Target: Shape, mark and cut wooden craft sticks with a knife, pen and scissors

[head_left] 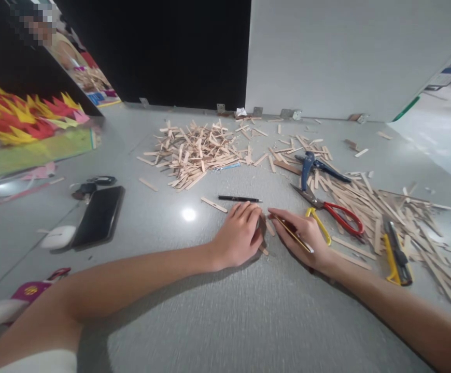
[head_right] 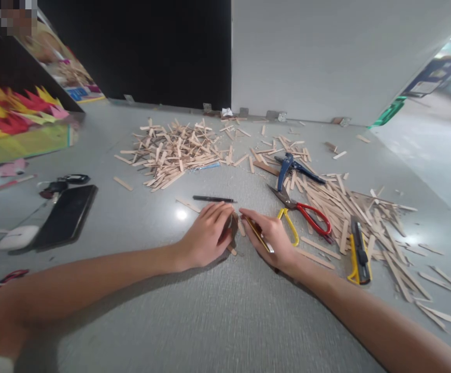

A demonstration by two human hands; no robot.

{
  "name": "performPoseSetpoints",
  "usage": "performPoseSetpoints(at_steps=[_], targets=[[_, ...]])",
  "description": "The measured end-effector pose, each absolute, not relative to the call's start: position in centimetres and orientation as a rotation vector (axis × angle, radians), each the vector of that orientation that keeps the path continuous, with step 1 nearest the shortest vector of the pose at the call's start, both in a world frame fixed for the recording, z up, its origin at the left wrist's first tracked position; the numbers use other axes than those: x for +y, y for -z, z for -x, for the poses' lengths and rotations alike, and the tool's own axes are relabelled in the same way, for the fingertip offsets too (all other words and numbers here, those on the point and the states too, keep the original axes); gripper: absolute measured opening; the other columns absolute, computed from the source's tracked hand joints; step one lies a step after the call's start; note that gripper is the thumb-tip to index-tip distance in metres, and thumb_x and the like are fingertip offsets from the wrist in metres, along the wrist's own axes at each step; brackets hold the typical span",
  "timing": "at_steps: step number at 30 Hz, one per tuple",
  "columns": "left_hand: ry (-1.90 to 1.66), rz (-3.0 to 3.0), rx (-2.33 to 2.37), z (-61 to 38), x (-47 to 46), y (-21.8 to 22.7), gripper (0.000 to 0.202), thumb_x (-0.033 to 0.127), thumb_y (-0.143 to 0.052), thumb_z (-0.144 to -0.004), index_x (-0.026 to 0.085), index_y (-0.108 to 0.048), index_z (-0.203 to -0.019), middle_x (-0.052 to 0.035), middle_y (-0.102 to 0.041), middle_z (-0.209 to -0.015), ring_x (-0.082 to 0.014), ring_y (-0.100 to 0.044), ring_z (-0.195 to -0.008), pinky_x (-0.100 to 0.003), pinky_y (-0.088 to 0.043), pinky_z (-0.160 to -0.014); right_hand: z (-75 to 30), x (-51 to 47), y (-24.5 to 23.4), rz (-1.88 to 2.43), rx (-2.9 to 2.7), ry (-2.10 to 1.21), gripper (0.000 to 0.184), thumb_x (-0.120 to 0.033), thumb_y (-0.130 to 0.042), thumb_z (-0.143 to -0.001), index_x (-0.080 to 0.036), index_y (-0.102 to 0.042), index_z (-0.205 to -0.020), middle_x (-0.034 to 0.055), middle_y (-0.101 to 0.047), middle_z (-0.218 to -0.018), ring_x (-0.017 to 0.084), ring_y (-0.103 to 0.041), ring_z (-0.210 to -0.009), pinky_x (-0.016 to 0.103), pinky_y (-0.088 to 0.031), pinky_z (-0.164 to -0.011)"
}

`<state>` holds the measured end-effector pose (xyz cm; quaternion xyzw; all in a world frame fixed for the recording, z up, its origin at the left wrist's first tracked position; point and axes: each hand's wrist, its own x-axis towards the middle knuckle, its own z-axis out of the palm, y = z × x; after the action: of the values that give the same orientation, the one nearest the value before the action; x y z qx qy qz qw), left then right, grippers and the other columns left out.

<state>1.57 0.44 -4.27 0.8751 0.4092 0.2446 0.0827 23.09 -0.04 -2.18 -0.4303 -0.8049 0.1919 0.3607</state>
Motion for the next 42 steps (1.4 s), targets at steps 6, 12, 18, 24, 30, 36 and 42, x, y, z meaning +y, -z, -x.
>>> performPoseSetpoints(at_steps=[6, 12, 18, 24, 30, 36, 42], targets=[[-0.675, -2.615, 1.213, -1.6, 0.6, 4.6, 0.046, 0.024, -0.052, -0.102, 0.012, -0.049, -0.147, -0.0232, -0.062, -0.151, -0.0391, -0.053, -0.149, -0.062, -0.042, -0.123, -23.1, 0.2, 2.8, 1.114, -2.076, -0.511, 0.029, -0.031, -0.056, -0.109, -0.018, -0.076, -0.126, 0.0073, -0.086, -0.099, 0.018, -0.081, -0.073, 0.023, -0.062, -0.065], [-0.649, -2.595, 1.215, -1.6, 0.8, 5.2, 0.06, 0.026, -0.051, -0.103, 0.013, -0.037, -0.16, -0.023, -0.056, -0.159, -0.038, -0.049, -0.154, -0.061, -0.041, -0.124, -23.2, 0.3, 2.9, 1.06, -2.088, -0.54, 0.031, -0.028, -0.054, -0.109, -0.021, -0.074, -0.132, 0.006, -0.086, -0.101, 0.02, -0.084, -0.085, 0.023, -0.064, -0.073], [-0.656, -2.584, 1.229, -1.6, 0.7, 5.2, 0.06, 0.027, -0.051, -0.104, 0.011, -0.037, -0.16, -0.024, -0.056, -0.16, -0.0394, -0.047, -0.155, -0.062, -0.042, -0.124, -23.4, 0.2, 2.8, 1.022, -2.087, -0.488, 0.032, -0.025, -0.052, -0.109, -0.02, -0.076, -0.129, 0.0076, -0.087, -0.101, 0.021, -0.085, -0.086, 0.023, -0.065, -0.072], [-0.623, -2.581, 1.222, -1.7, 0.5, 4.9, 0.058, 0.028, -0.049, -0.106, 0.012, -0.036, -0.16, -0.0229, -0.055, -0.161, -0.0395, -0.046, -0.156, -0.063, -0.041, -0.124, -23.2, 0.2, 2.3, 0.987, -2.132, -0.468, 0.034, -0.022, -0.05, -0.11, -0.021, -0.075, -0.134, 0.0084, -0.086, -0.106, 0.02, -0.085, -0.088, 0.023, -0.065, -0.076], [-0.608, -2.593, 1.233, -1.9, 0.5, 4.7, 0.056, 0.029, -0.049, -0.106, 0.01, -0.039, -0.157, -0.0241, -0.058, -0.157, -0.0412, -0.048, -0.154, -0.062, -0.042, -0.124, -23.2, 0.2, 2.0, 0.966, -2.154, -0.457, 0.035, -0.021, -0.049, -0.109, -0.02, -0.076, -0.132, 0.0081, -0.087, -0.104, 0.018, -0.084, -0.079, 0.022, -0.065, -0.072], [-0.663, -2.558, 1.205, -2.0, 0.6, 4.7, 0.055, 0.027, -0.048, -0.105, 0.014, -0.037, -0.158, -0.0239, -0.058, -0.157, -0.0398, -0.048, -0.153, -0.063, -0.042, -0.123, -23.2, 0.3, 1.9, 0.942, -2.166, -0.492, 0.034, -0.022, -0.05, -0.108, -0.019, -0.077, -0.128, 0.0086, -0.086, -0.103, 0.017, -0.083, -0.077, 0.023, -0.065, -0.074], [-0.663, -2.578, 1.201, -2.0, 0.7, 4.7, 0.051, 0.027, -0.049, -0.105, 0.011, -0.043, -0.153, -0.0251, -0.06, -0.153, -0.0405, -0.05, -0.151, -0.063, -0.043, -0.121, -23.1, 0.2, 1.8, 1.006, -2.158, -0.547, 0.035, -0.026, -0.049, -0.108, -0.02, -0.078, -0.126, 0.0092, -0.086, -0.104, 0.02, -0.083, -0.081, 0.027, -0.067, -0.077]])
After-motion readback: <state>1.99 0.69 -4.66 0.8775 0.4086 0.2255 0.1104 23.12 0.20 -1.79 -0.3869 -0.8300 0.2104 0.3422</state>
